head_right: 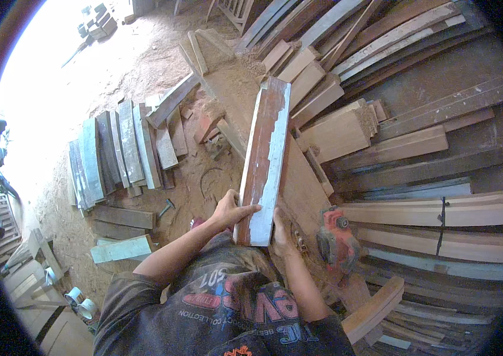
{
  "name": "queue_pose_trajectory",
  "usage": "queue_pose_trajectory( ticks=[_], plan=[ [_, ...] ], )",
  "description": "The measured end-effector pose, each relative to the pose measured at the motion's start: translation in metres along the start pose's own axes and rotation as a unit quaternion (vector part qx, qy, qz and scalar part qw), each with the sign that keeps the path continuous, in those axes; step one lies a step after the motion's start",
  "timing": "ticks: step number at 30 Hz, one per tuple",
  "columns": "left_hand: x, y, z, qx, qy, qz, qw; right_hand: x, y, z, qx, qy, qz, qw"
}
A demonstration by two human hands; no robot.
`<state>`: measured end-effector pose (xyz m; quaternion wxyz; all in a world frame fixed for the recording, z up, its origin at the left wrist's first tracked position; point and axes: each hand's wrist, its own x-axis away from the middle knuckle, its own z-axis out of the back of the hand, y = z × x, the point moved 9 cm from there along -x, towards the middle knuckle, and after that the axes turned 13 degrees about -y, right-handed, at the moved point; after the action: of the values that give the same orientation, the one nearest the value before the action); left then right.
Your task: The person selects a long wooden plank from a pile, positions it on a workbench, and uses a circular saw to cut it into shorter pieces. The person repeats this process with another plank, cutting it to size and placing the cut pieces aside.
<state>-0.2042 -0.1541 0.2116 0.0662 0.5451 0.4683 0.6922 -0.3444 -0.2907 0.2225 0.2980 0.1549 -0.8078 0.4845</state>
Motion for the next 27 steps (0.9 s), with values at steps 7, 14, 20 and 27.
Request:
queue_pose_trajectory(
  ticks=[7, 14, 20, 27],
  plan=[
    [-0.009, -0.018, 0.003, 0.003, 0.019, -0.006, 1.0, -0.008, 0.006, 0.006, 0.154, 0.047, -0.046, 0.986],
    [-0.011, -0.034, -0.01, 0.124, -0.035, -0.044, 0.991, 0.003, -0.015, 0.0, 0.211, 0.081, -0.055, 0.972],
    [-0.014, -0.051, -0.031, 0.297, -0.145, 0.02, 0.944, 0.031, -0.077, -0.032, 0.371, 0.05, 0.0, 0.927],
    [-0.021, -0.018, -0.059, 0.518, -0.189, -0.102, 0.828, 0.052, -0.131, -0.078, 0.445, -0.002, 0.187, 0.876]
  ],
)
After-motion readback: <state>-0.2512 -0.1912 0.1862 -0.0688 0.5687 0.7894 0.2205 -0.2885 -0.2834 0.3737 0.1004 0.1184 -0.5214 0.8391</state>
